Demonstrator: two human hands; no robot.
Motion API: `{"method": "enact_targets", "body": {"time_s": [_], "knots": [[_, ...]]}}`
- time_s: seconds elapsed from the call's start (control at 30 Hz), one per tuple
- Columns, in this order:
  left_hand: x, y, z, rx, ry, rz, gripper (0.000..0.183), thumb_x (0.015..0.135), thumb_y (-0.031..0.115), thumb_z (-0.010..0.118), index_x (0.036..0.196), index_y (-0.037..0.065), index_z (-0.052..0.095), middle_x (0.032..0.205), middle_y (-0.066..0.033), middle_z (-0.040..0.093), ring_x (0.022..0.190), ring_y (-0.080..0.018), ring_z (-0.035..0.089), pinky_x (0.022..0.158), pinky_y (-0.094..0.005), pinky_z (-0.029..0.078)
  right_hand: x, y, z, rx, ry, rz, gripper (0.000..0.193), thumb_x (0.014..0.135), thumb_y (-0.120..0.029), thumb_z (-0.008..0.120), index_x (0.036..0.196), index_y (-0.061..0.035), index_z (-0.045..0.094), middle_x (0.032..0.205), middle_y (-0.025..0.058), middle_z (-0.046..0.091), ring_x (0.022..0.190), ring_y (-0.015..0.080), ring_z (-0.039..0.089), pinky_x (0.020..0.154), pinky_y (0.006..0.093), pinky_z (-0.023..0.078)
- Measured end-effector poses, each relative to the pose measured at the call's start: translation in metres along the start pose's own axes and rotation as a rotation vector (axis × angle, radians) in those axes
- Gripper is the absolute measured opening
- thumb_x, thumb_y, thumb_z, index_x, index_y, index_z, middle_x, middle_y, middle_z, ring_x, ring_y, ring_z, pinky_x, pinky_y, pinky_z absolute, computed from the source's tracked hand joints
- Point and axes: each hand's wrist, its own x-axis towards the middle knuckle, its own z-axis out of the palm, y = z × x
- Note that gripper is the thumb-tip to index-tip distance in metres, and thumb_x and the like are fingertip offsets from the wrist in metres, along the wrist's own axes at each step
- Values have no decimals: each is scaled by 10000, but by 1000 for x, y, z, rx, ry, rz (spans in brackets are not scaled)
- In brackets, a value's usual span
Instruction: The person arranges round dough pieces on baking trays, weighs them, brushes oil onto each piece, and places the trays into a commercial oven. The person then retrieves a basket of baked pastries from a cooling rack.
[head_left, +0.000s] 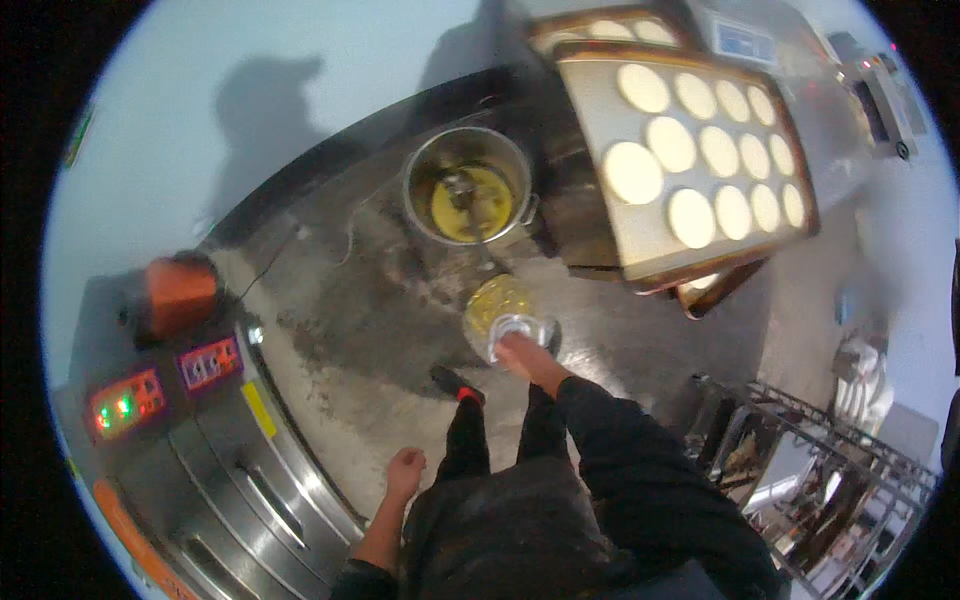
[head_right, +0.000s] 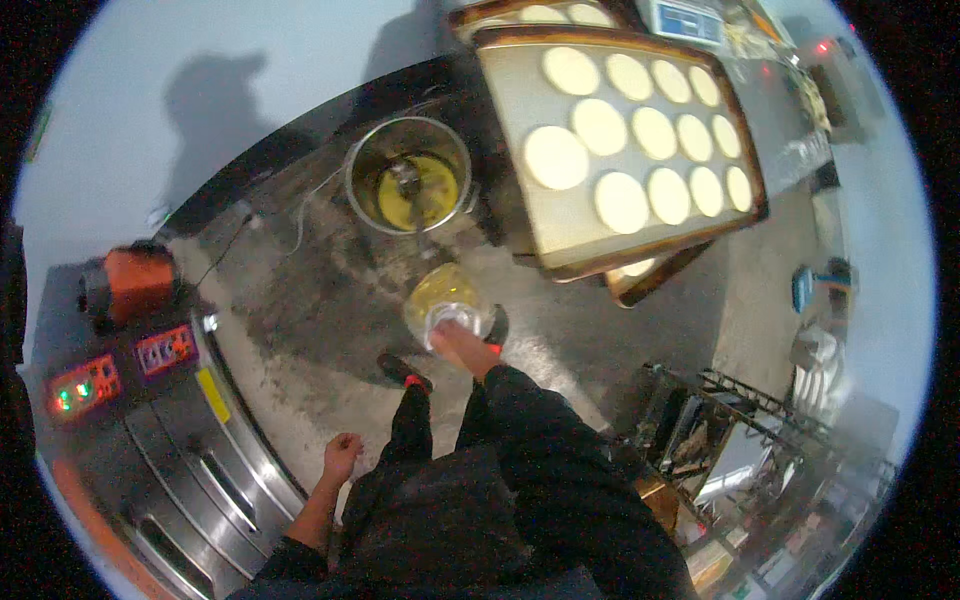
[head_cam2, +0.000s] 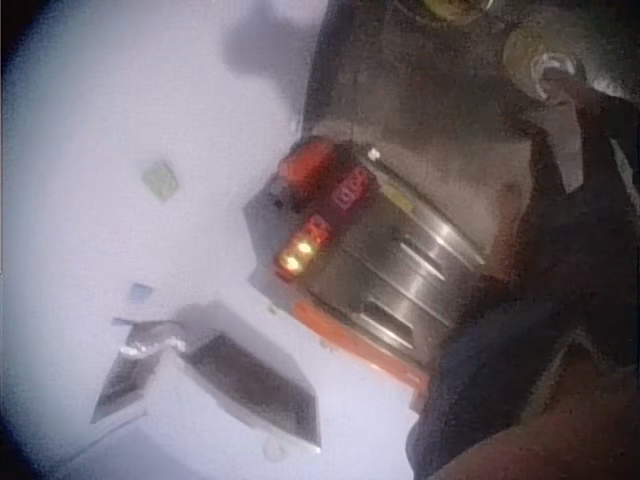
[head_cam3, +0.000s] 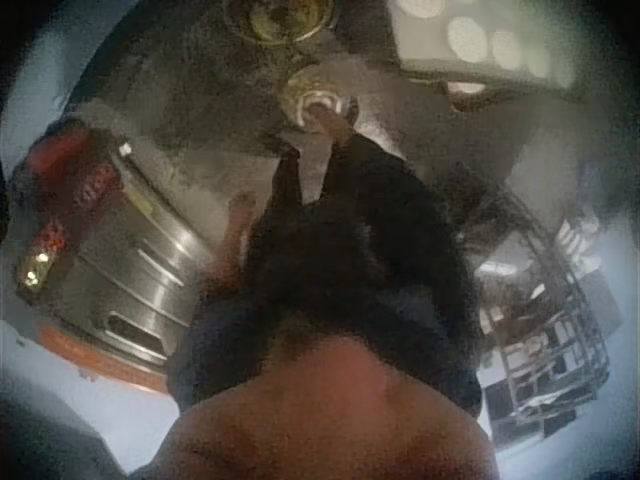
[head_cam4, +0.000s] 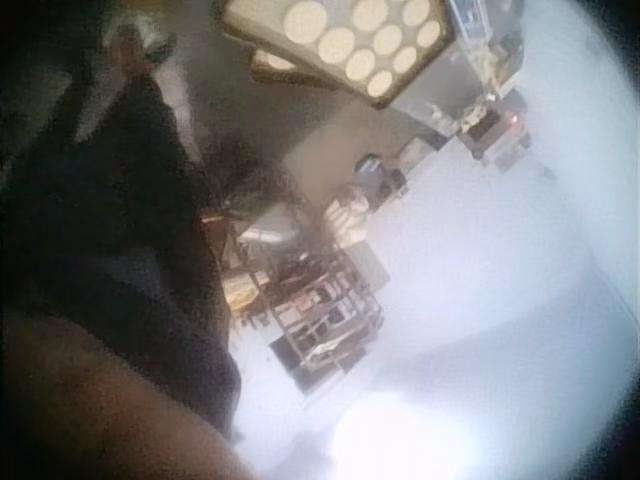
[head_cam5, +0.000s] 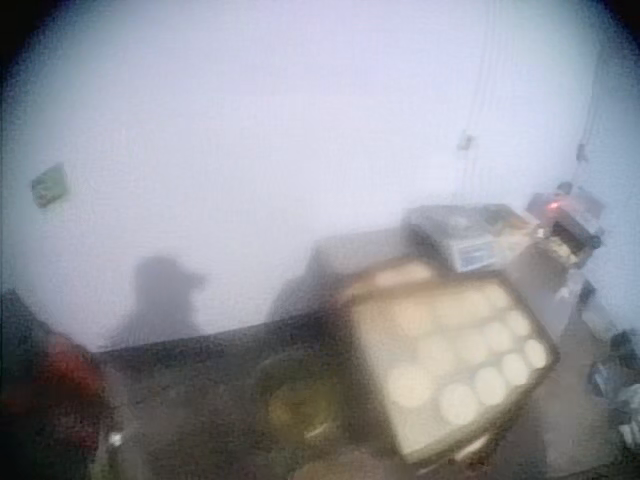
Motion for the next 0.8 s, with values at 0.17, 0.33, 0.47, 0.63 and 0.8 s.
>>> {"method": "enact_targets", "body": {"time_s": [0.17,0.33,0.47,0.63,0.8], "knots": [[42,28,79,-8,-15,30,296,932,180,710,1142,-25,671,948,-108,712,875,-188,672,818,-331,536,-34,-45,-108,-183,51,-241,235,864,-168,642,1083,-82,639,1029,138,556,1039,402,556,850,500,501],[142,55,191,-18,111,209,557,897,173,756,1354,-55,535,1223,-187,655,1106,-247,637,957,-375,503,-193,-25,-199,109,254,320,475,735,-210,823,1142,-79,615,1208,187,603,1124,397,572,951,457,500],[188,97,237,251,67,167,867,818,320,853,1458,-88,431,1422,-254,562,1289,-346,568,1062,-433,448,-268,69,-368,152,995,763,449,824,-225,841,1133,-24,584,1058,132,598,983,261,603,884,393,522],[150,215,323,641,227,-171,933,845,529,770,1481,-52,410,1486,-233,489,1270,-389,564,1134,-490,381,-285,243,-599,-30,1582,697,594,809,-285,887,1182,42,560,1147,142,610,1028,233,607,905,385,516],[151,225,358,888,138,-80,926,879,642,707,1487,-2,439,1526,-190,452,1262,-384,538,1106,-524,414,-252,336,-685,-295,1436,733,705,776,-345,903,1266,52,588,1194,155,646,1053,260,650,930,388,538]]}}
